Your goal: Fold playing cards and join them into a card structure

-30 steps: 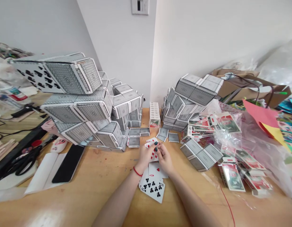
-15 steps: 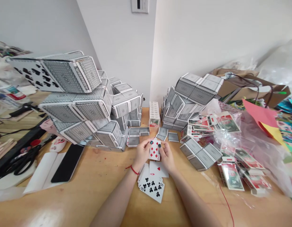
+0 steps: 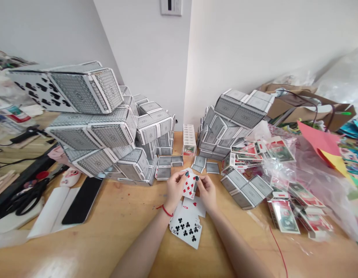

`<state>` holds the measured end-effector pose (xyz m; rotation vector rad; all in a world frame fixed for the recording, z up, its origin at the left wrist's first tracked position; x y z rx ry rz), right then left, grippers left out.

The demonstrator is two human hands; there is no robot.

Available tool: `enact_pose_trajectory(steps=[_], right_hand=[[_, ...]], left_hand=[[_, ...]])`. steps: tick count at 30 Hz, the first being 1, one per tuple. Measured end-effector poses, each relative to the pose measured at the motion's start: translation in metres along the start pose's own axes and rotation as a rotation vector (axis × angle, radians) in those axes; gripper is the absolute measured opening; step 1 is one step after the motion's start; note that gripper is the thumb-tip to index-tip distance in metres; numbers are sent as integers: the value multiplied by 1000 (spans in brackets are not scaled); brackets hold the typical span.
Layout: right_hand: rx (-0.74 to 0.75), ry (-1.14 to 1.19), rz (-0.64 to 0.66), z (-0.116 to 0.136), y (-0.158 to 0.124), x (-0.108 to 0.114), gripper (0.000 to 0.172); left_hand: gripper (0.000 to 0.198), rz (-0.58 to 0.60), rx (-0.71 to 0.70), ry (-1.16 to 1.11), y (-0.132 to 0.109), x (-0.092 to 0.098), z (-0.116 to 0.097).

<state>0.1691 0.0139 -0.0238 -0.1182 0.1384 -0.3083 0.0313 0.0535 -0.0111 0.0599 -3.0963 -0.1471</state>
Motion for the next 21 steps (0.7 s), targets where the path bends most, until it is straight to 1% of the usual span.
enact_pose_trajectory(steps=[2,5,8,11,13,19,21], right_hand=[[-9,28,-2,0,0,1,27],[22,31,-45,3,0,4,28],[53,18,-84,6,-2,6,27],[33,23,-85,5,-3,5,27],[-13,47,-42,2,-3,1,28],[-146,195,172,-13,-1,-11,27],[-171,212,192,-18,0,-12,25]], left_hand=[[19,5,-9,-3,-2,-2,1],[22,32,-10,4,-4,-8,3],[21,87,-12,49,-5,-13,3],[20,135,-32,82,-6,-14,-1],[19,129,-41,94,-5,-12,-3],[18,88,-18,88,-2,-5,-2],[17,86,-10,73,-1,-4,-1]])
Point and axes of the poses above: each hand's wrist, its own y-axis towards the middle knuckle, its own x-axis out of the back of the hand, z = x × y, the point moved 8 cm from there along y, towards the middle knuckle, and after that the axes turned 3 degrees about -x, right-handed, at the moved point
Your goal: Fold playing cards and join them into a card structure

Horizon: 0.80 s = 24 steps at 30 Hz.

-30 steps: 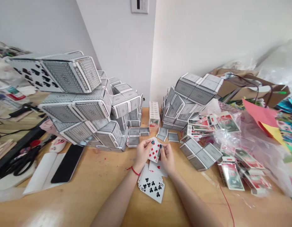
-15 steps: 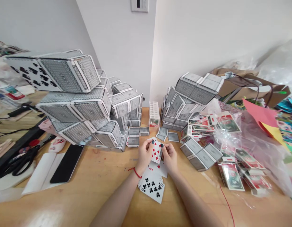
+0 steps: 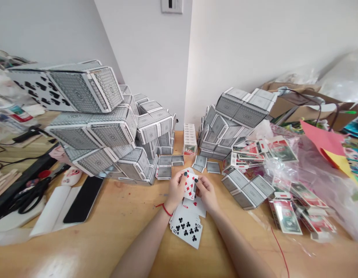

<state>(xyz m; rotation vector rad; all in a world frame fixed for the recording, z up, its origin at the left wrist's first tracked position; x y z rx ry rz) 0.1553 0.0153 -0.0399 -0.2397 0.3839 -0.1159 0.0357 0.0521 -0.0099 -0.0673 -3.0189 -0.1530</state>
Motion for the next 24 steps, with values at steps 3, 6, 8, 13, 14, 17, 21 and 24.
enact_pose_trajectory(steps=[3,6,8,13,14,17,21,24], right_hand=[[19,-18,-19,1,1,3,22],[56,-23,-31,8,1,4,24],[74,-29,-38,12,0,4,27],[57,-66,-42,12,-1,4,30],[56,-64,-43,12,-1,4,32],[38,-26,-47,8,0,5,33],[-38,13,-46,1,1,4,30],[-16,10,-59,3,0,6,29]], left_hand=[[19,47,8,-44,0,-4,1],[25,117,-40,-94,0,-9,-3],[28,138,-69,-108,1,-11,-4],[27,154,-52,-92,1,-12,-1],[27,153,-52,-91,1,-12,-1],[27,141,-57,-95,0,-11,-3],[27,115,-31,-98,0,-11,-3],[27,106,2,-105,0,-11,1]])
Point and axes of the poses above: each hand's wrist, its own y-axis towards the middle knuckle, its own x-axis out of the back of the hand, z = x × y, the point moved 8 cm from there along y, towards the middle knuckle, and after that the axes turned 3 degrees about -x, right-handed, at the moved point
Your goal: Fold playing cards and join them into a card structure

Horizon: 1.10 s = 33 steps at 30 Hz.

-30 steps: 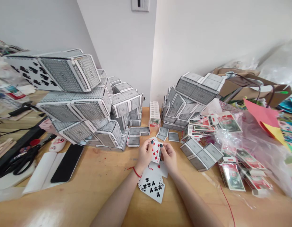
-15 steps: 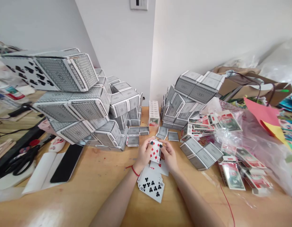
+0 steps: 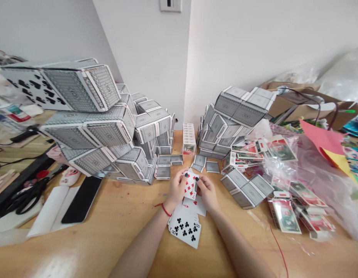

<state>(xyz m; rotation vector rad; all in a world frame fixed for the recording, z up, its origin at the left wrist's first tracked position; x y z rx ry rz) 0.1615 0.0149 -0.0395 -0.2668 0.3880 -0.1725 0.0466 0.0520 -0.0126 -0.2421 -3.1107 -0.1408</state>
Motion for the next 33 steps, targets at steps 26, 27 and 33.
enact_pose_trajectory(steps=[26,27,33], right_hand=[[109,-95,-92,7,-6,-5,19],[111,-100,-95,6,-6,-5,17],[119,-105,-114,5,-6,-5,16]], left_hand=[[12,-38,-19,11,-4,3,-4],[12,-47,-29,19,-4,3,-6],[12,-59,-21,34,-5,4,-5]])
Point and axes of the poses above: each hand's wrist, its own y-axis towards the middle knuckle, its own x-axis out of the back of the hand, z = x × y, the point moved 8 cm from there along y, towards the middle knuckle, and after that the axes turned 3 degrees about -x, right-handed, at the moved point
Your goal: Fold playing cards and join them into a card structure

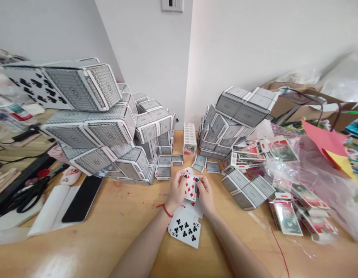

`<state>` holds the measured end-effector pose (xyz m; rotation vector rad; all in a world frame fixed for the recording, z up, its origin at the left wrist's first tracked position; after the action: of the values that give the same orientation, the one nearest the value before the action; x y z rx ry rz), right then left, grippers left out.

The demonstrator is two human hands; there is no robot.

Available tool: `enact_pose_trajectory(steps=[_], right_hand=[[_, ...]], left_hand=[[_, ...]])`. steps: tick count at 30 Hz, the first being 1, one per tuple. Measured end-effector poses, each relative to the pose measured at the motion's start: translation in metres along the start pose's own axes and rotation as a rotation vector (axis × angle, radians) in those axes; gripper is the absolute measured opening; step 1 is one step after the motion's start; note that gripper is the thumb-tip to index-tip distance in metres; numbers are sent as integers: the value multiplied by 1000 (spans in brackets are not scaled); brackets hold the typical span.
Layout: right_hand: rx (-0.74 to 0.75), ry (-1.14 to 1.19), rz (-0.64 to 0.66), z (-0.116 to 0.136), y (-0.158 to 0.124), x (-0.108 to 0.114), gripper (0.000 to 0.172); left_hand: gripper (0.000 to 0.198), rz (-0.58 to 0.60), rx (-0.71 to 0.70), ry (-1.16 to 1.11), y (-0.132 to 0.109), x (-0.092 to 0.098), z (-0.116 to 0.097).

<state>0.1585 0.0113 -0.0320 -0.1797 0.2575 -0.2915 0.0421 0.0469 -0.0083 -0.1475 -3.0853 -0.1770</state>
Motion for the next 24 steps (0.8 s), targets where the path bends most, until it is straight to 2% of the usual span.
enact_pose_trajectory(steps=[5,11,24], right_hand=[[-4,2,-47,3,0,3,24],[60,-88,-107,13,-2,7,26],[111,-134,-159,13,-4,9,28]], left_hand=[[16,20,58,-28,-1,-6,8],[21,-3,38,41,0,-6,7],[15,88,15,45,-1,-10,2]])
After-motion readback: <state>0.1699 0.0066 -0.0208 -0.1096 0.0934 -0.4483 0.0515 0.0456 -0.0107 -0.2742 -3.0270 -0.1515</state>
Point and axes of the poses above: each hand's wrist, its own y-axis towards the middle knuckle, its own x-axis out of the back of the hand, z = x × y, the point moved 8 cm from there along y, towards the middle knuckle, and after that the axes turned 3 degrees about -x, right-handed, at the moved point
